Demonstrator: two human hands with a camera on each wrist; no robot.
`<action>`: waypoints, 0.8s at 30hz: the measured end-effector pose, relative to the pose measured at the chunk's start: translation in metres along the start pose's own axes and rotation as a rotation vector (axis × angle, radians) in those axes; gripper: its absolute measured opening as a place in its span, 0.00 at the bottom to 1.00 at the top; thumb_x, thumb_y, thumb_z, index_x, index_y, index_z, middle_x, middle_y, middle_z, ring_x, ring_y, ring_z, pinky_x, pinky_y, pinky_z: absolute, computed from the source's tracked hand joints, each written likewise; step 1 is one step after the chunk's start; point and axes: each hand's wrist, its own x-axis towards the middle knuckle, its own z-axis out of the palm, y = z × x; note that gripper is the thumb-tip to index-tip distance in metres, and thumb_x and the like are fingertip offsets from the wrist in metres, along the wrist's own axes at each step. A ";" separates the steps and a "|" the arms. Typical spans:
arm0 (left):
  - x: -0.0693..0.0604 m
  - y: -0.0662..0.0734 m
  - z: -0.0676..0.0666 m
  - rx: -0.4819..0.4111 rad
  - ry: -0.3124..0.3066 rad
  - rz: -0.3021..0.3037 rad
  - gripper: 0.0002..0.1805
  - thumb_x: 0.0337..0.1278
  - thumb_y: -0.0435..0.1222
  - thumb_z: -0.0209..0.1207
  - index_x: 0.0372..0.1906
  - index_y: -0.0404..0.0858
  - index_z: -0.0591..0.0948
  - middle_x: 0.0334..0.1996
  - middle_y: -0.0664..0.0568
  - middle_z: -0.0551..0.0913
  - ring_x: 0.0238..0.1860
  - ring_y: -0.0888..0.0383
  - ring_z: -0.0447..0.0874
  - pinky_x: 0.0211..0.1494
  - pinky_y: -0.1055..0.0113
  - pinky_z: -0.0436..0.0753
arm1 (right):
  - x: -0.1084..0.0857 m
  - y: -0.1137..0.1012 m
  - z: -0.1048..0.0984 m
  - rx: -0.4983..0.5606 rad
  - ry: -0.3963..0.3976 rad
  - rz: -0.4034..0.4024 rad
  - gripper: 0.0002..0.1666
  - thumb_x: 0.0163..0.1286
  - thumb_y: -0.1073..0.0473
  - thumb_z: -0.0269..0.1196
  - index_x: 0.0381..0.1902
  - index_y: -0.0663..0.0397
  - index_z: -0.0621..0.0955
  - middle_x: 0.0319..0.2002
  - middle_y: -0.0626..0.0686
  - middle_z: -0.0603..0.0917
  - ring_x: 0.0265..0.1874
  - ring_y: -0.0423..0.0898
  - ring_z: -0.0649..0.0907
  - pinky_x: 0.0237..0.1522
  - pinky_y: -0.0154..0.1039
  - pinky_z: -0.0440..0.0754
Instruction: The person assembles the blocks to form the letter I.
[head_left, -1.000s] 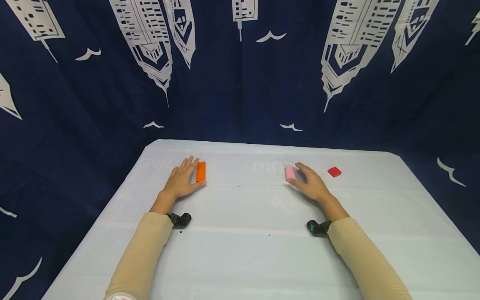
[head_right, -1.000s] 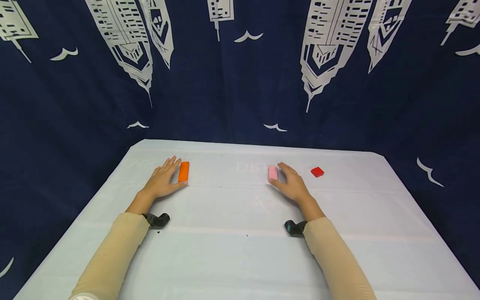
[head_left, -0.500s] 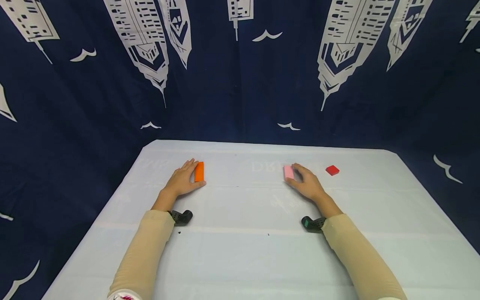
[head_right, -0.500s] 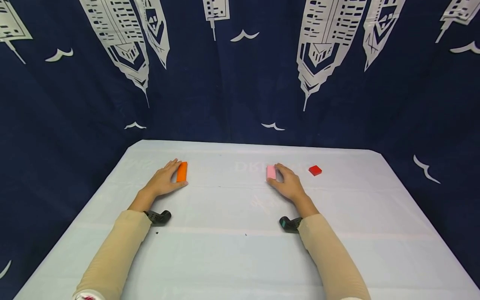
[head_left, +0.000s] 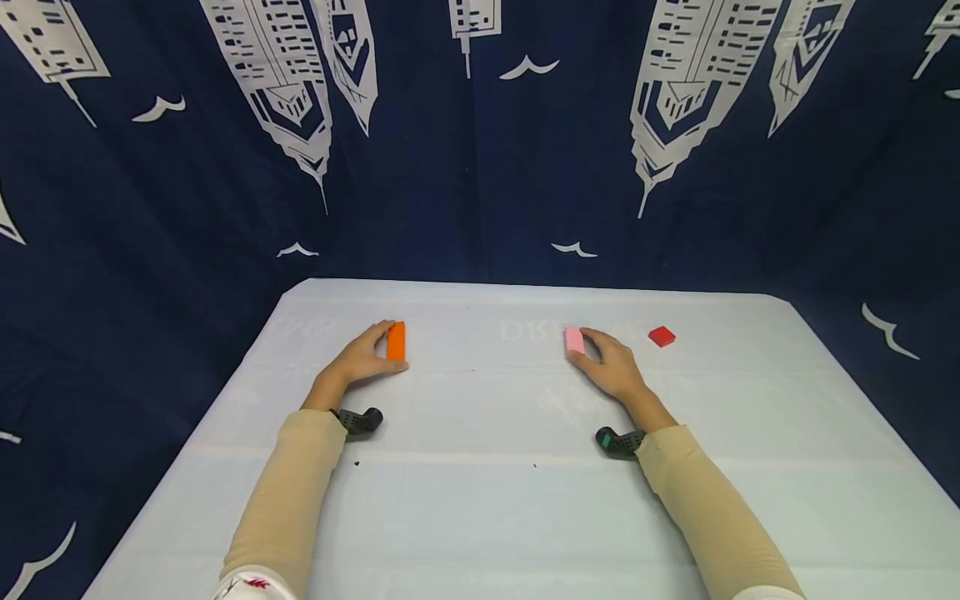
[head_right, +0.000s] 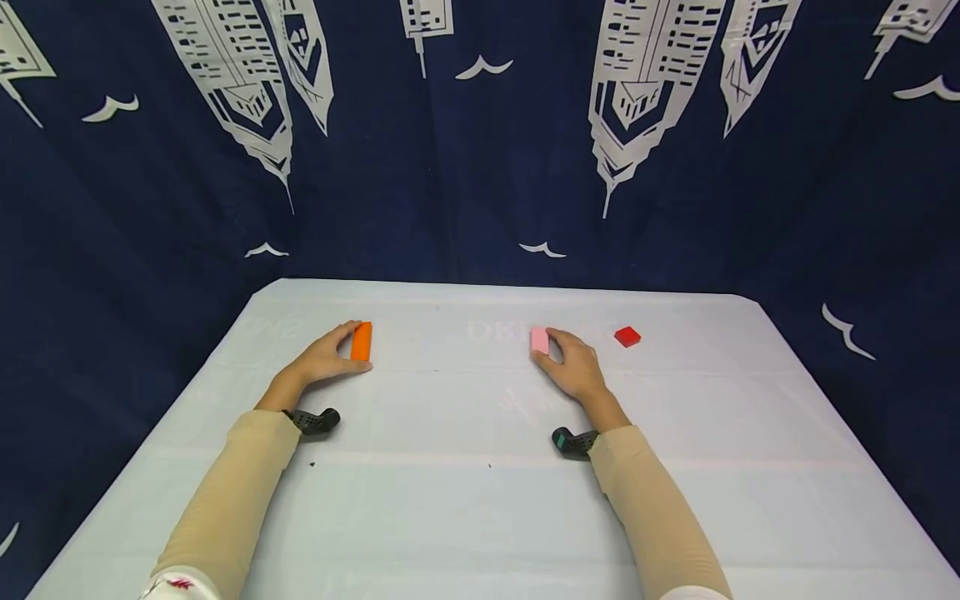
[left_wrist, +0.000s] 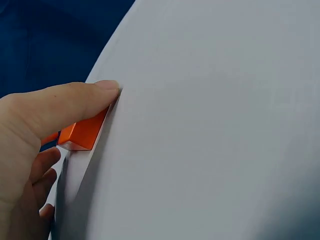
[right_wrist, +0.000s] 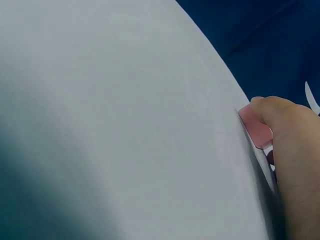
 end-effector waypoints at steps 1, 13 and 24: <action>0.001 0.000 0.000 0.003 -0.001 -0.006 0.53 0.48 0.50 0.70 0.76 0.38 0.56 0.75 0.34 0.49 0.74 0.35 0.44 0.72 0.37 0.49 | 0.000 0.000 0.000 -0.006 -0.002 0.002 0.41 0.70 0.41 0.58 0.70 0.62 0.66 0.68 0.64 0.68 0.69 0.63 0.64 0.69 0.58 0.58; 0.005 -0.003 -0.001 0.022 0.005 -0.002 0.53 0.46 0.49 0.70 0.75 0.38 0.57 0.74 0.32 0.49 0.75 0.35 0.41 0.72 0.37 0.38 | 0.000 0.000 0.000 -0.017 -0.006 0.006 0.40 0.71 0.41 0.57 0.70 0.62 0.66 0.68 0.64 0.68 0.69 0.62 0.64 0.70 0.58 0.57; 0.005 -0.003 0.001 0.010 0.060 0.014 0.52 0.45 0.48 0.72 0.75 0.38 0.60 0.73 0.38 0.59 0.72 0.39 0.53 0.73 0.43 0.50 | 0.002 -0.001 -0.002 -0.017 -0.001 0.005 0.40 0.71 0.42 0.57 0.70 0.62 0.66 0.68 0.64 0.68 0.69 0.62 0.64 0.70 0.58 0.56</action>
